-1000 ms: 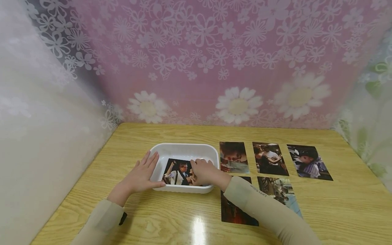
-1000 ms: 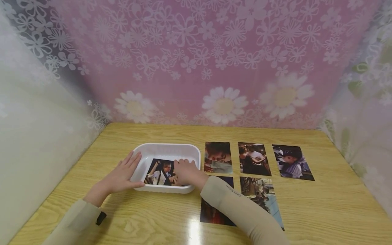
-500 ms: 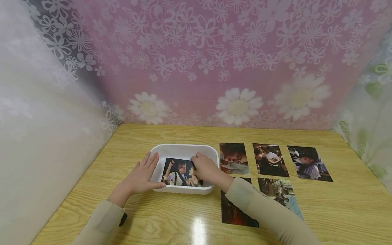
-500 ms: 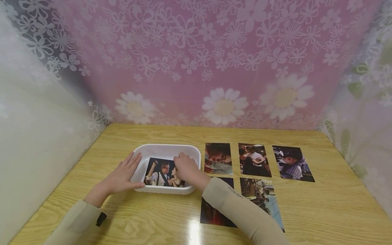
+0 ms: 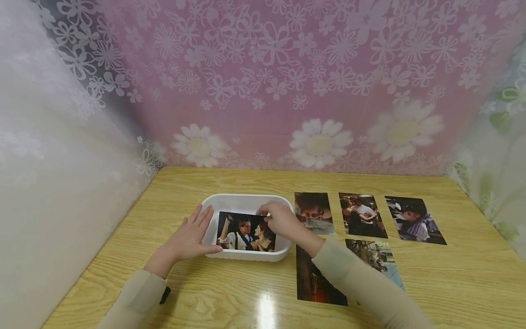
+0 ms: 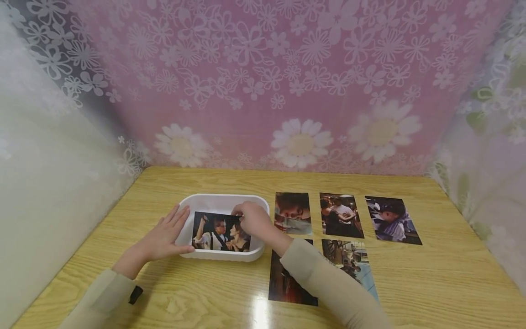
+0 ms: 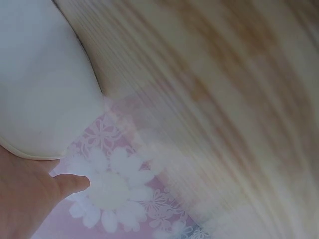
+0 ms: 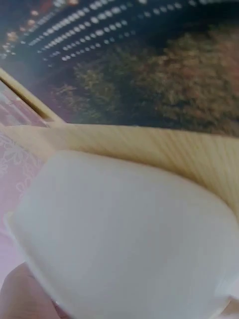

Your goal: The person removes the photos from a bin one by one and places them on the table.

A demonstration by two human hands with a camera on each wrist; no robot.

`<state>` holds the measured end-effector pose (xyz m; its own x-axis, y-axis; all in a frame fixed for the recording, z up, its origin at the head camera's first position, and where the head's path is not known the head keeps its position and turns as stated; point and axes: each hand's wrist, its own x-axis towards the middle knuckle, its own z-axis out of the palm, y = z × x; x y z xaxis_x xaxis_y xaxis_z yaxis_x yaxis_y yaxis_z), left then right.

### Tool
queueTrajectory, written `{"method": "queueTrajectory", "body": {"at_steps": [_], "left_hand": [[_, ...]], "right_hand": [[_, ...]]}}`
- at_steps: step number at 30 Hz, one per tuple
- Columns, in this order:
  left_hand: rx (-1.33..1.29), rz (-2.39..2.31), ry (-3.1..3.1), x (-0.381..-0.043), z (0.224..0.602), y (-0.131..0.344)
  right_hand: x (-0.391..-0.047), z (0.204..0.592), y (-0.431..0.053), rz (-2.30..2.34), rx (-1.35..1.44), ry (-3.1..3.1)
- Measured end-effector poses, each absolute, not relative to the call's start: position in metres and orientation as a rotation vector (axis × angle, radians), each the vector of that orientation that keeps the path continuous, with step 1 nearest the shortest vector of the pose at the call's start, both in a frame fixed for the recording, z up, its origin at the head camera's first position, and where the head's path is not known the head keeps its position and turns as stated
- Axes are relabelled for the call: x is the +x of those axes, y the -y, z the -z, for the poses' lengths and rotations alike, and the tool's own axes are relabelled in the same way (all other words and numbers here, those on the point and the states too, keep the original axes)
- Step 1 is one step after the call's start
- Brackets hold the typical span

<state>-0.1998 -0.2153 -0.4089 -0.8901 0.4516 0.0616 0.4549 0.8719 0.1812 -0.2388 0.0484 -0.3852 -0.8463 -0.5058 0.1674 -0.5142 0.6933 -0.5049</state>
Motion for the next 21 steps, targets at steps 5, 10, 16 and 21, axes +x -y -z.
{"method": "queueTrajectory", "body": {"at_steps": [5,10,16,21], "left_hand": [[-0.741,0.288,3.021,-0.2,0.41,0.216],[-0.737,0.306,3.024,-0.201,0.409,0.216],[-0.741,0.323,3.038,-0.201,0.409,0.215],[-0.753,0.332,3.034,-0.201,0.409,0.216]], "right_hand": [[-0.234,0.373,-0.063,-1.115,0.743,2.839],[-0.228,0.355,-0.084,-1.389,0.567,2.745],[-0.217,0.339,-0.124,-1.609,0.457,2.63],[-0.206,0.337,-0.166,-1.673,0.338,2.631]]}}
